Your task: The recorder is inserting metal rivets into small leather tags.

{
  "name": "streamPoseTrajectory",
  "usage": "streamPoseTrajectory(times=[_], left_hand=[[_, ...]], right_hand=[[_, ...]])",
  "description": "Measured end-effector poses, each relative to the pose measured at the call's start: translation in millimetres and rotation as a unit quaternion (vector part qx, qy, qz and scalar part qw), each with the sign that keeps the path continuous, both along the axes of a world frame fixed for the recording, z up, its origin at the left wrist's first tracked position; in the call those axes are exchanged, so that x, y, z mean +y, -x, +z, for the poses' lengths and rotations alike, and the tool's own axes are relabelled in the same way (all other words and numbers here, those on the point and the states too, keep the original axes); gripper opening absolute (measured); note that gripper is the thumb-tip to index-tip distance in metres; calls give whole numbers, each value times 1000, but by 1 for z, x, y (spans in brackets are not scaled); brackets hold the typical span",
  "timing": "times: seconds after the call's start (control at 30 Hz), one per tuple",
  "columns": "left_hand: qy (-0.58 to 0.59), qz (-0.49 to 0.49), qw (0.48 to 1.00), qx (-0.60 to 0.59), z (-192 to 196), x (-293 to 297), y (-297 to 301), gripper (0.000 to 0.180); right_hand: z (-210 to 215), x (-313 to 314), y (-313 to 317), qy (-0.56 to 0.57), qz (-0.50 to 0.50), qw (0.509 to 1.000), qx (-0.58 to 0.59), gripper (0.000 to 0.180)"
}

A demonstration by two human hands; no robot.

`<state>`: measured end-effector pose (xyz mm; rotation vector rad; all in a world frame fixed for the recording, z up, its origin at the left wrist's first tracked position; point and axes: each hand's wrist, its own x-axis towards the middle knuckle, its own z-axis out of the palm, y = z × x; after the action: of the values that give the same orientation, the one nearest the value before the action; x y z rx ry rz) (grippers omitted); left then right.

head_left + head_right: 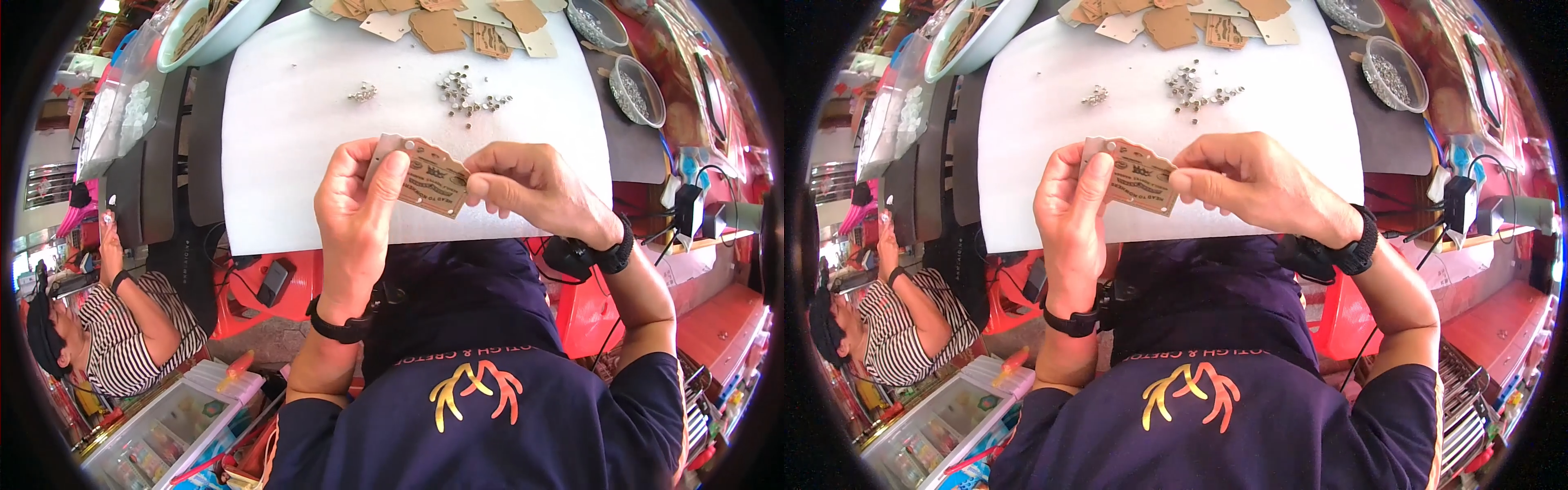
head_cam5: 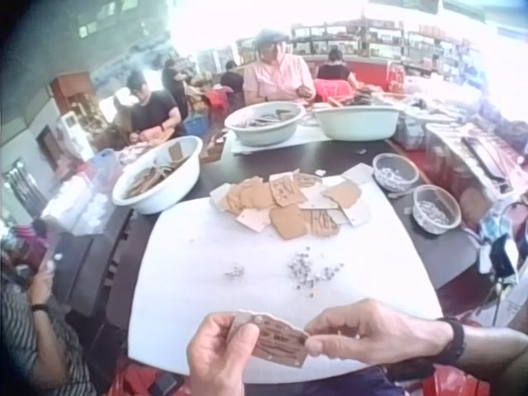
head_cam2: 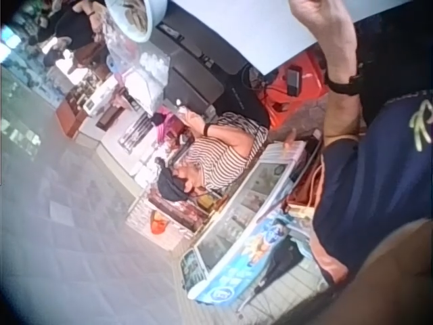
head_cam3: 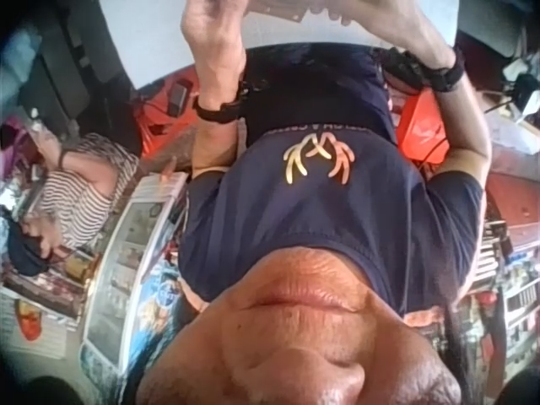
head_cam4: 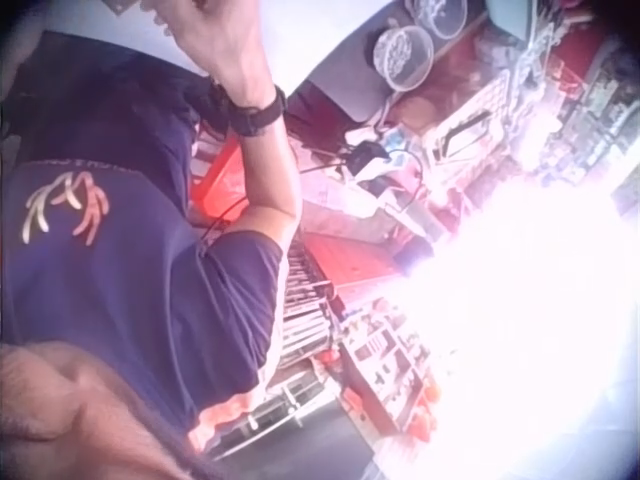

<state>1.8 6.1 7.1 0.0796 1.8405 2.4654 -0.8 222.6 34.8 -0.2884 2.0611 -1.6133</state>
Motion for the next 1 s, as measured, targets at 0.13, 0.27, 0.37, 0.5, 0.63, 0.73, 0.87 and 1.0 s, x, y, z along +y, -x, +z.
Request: streamPoseTrajectory(times=[0.13, 0.27, 0.37, 0.5, 0.63, 0.73, 0.87, 1.0], left_hand=[[-27, 4, 999, -31, 0, -2, 0, 20], [-106, 2, 993, -47, 12, 5, -6, 21], [-133, -16, 989, -62, 6, 4, -11, 24], [-158, -21, 986, -43, 0, -3, -16, 32], [-182, 19, 982, -45, -5, -11, -20, 32], [-164, 59, 983, -57, -10, -17, -20, 31], [-169, 83, 979, -79, -14, -25, -17, 29], [-187, 70, 976, -85, -19, -29, -16, 29]], right_hand=[[-1, -2, -4, 17, -3, 999, -35, 29], [5, -9, -3, 29, -23, 998, -45, 26], [10, -16, 0, 22, -22, 998, -47, 25], [11, -27, 5, 38, -12, 998, -47, 26], [15, -43, 15, 12, 16, 999, -39, 25], [13, -51, 32, -14, 64, 998, -17, 26], [8, -55, 68, -66, 37, 993, 89, 22], [11, -58, 100, -163, 26, 960, 228, 15]])
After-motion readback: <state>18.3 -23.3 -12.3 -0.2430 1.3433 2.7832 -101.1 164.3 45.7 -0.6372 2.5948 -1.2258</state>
